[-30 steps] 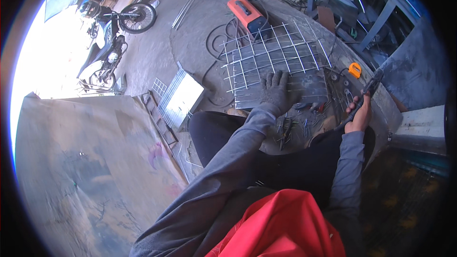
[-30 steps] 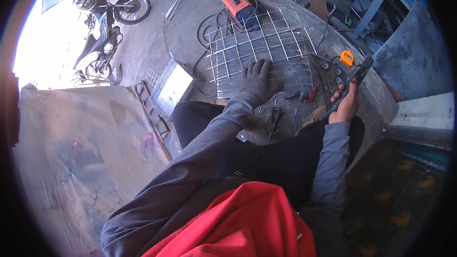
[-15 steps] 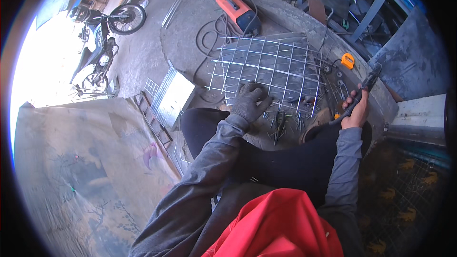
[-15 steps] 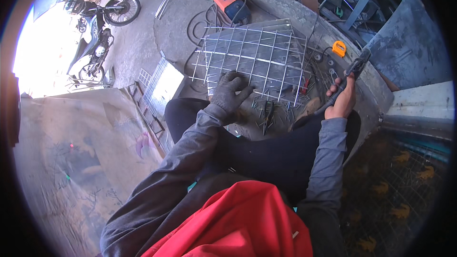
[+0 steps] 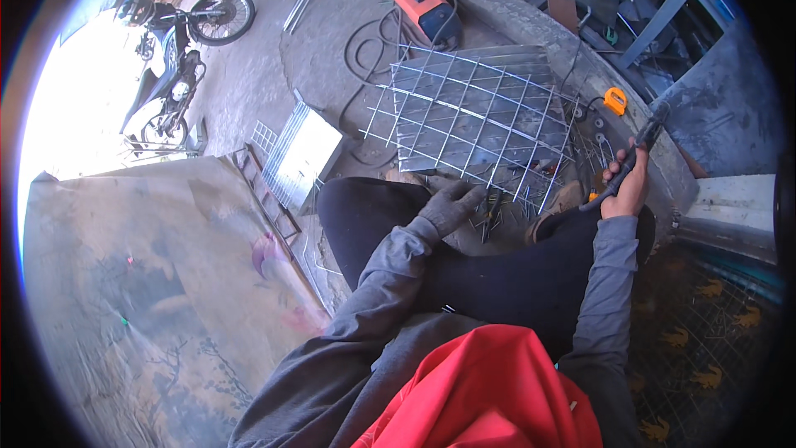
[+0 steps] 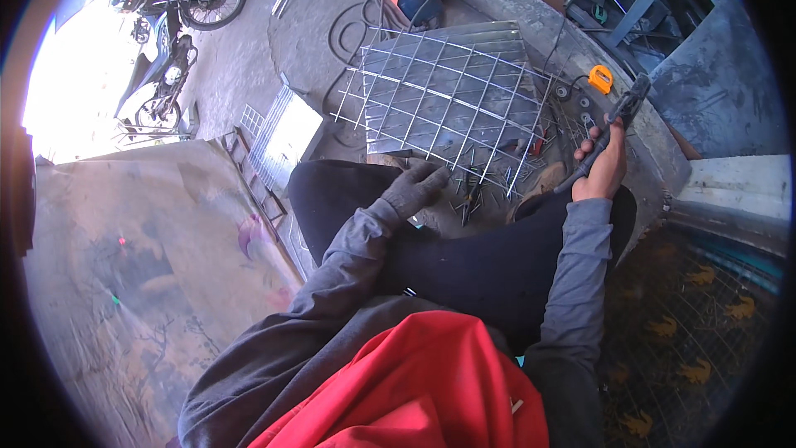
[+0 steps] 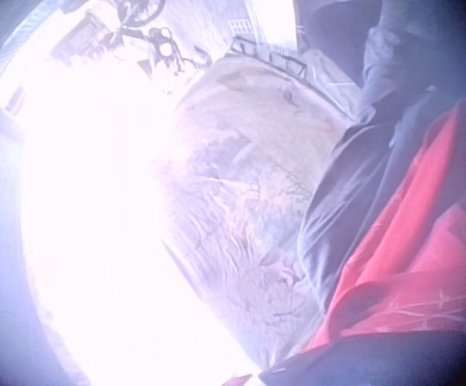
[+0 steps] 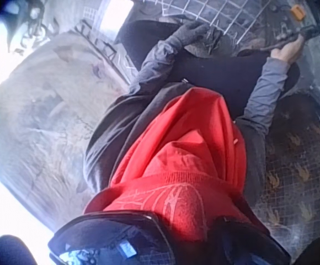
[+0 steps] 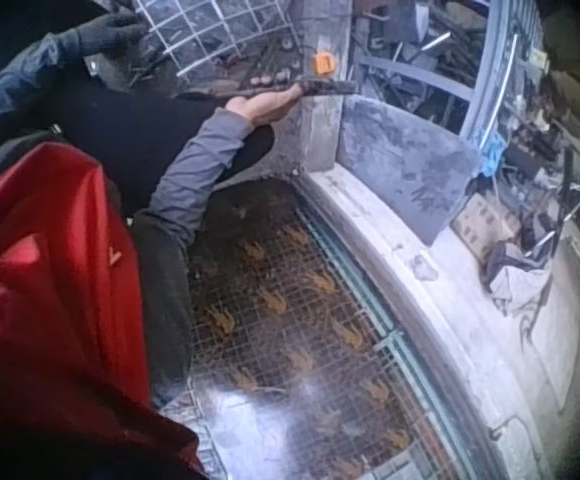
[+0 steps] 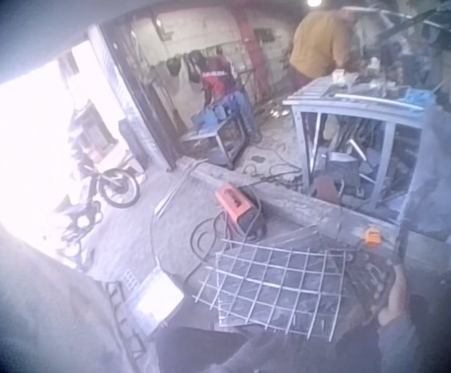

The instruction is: The recorder uses a welding tool to join the intersections of a metal wire grid.

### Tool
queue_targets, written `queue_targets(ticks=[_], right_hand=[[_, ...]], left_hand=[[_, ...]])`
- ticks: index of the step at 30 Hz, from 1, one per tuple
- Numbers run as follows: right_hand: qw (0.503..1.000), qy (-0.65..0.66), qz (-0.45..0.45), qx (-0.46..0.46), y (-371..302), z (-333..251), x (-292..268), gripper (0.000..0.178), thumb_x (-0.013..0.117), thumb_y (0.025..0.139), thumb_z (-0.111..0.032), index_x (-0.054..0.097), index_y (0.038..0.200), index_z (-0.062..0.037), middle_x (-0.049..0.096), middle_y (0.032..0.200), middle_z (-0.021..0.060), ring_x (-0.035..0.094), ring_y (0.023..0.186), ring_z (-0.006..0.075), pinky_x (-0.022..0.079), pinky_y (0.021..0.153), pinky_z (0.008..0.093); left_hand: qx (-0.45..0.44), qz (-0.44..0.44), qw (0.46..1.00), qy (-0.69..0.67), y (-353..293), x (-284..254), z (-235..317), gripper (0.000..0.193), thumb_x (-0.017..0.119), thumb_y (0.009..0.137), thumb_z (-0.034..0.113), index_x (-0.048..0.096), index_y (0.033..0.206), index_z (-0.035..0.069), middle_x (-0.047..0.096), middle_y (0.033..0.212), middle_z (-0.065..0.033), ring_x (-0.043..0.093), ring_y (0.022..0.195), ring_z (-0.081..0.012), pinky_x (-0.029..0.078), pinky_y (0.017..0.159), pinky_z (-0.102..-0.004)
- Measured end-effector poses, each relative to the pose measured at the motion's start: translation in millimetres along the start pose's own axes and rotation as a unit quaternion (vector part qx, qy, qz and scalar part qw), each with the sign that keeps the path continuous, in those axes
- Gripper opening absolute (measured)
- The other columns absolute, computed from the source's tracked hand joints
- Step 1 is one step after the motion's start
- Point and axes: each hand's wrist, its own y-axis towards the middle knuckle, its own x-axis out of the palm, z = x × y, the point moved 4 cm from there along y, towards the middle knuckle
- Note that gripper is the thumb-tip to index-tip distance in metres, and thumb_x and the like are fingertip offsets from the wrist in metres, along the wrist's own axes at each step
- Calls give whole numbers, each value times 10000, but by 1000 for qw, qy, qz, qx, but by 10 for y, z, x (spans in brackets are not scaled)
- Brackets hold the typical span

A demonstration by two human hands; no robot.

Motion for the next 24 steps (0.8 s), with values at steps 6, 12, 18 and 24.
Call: queue_targets(ticks=[6,12,18,24], right_hand=[[1000,-7,5,8,-63,9,57,362,685,981,-395,643,1202,-110,528,901,-20,491,679,89,397,571,270],[1000,-15,11,16,-46,15,45,371,671,1002,-407,635,1196,-94,555,875,-13,499,661,88,415,559,266],[1000,-27,11,12,-12,40,57,365,664,1010,-394,642,1216,-94,582,862,-12,512,646,87,423,552,263],[1000,-27,4,4,-22,53,47,349,668,1011,-391,653,1194,-94,602,858,-10,522,643,86,425,550,261]], left_hand=[[10,-32,992,-122,284,126,-287,388,608,1064,398,673,1253,66,710,1060,-43,659,902,-146,556,806,-302],[0,-28,983,-181,292,135,-282,367,597,1071,395,674,1251,85,719,1019,-27,651,817,-131,550,715,-288],[-23,-25,983,-183,231,76,-193,389,624,1054,413,698,1212,65,720,995,-31,625,755,-126,508,637,-283],[-48,-23,975,-215,180,120,-165,412,626,1054,407,706,1221,39,705,965,-40,643,793,-152,545,703,-309]])
